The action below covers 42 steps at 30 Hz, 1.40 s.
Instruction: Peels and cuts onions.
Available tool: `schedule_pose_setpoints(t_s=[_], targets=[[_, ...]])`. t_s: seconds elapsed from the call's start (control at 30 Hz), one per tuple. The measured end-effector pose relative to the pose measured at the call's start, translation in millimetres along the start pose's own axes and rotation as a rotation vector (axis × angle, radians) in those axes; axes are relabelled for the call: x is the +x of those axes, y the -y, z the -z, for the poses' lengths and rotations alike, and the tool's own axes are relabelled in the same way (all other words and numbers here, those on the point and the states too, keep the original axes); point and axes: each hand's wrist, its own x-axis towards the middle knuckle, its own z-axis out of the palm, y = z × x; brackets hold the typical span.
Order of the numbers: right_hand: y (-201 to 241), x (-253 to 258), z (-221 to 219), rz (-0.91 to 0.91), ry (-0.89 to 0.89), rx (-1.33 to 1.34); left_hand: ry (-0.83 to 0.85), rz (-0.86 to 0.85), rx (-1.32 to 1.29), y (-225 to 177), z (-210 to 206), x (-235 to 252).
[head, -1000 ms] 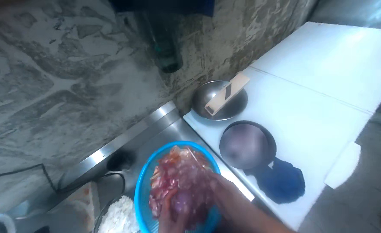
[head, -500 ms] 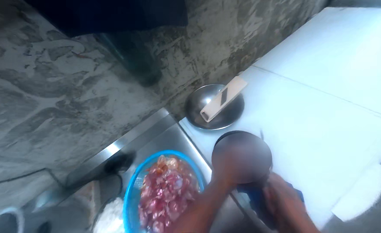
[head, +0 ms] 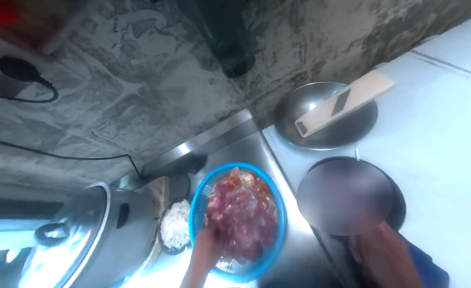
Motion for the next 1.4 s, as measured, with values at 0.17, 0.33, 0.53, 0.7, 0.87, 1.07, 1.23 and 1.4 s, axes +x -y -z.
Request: schedule_pose_setpoints(t_s=[0.17, 0.33, 0.53, 0.7, 0.87, 1.07, 1.23, 1.4], targets=[[14, -5, -45, -0.016, 0.072, -0.065, 0.078, -0.317, 0.017, -3, -47, -9], [22, -20, -91, -0.111, 0.111, -0.095, 0.107, -0.289, 0.118, -42, -47, 30], [11, -33, -106, -0.096, 0.161, -0.124, -0.02, -0.157, 0.054, -2, -16, 31], [9, -36, -105, -0.145, 0.124, -0.161, -0.105, -0.328, 0.045, 5, 10, 18], [13, -36, -119, -0.134, 0.211, -0.188, 0.09, -0.423, 0.001, -43, -40, 25], [21, -30, -113, -0.082, 0.301, -0.322, 0.129, -0.363, -0.164, -35, -29, 35], [20, -20, -98, -0.097, 0.296, -0.335, -0.11, -0.295, -0.497, 6, 6, 33], [26, -8, -101, -0.136, 0.359, -0.349, -0.024, -0.323, -0.383, 6, 32, 33]])
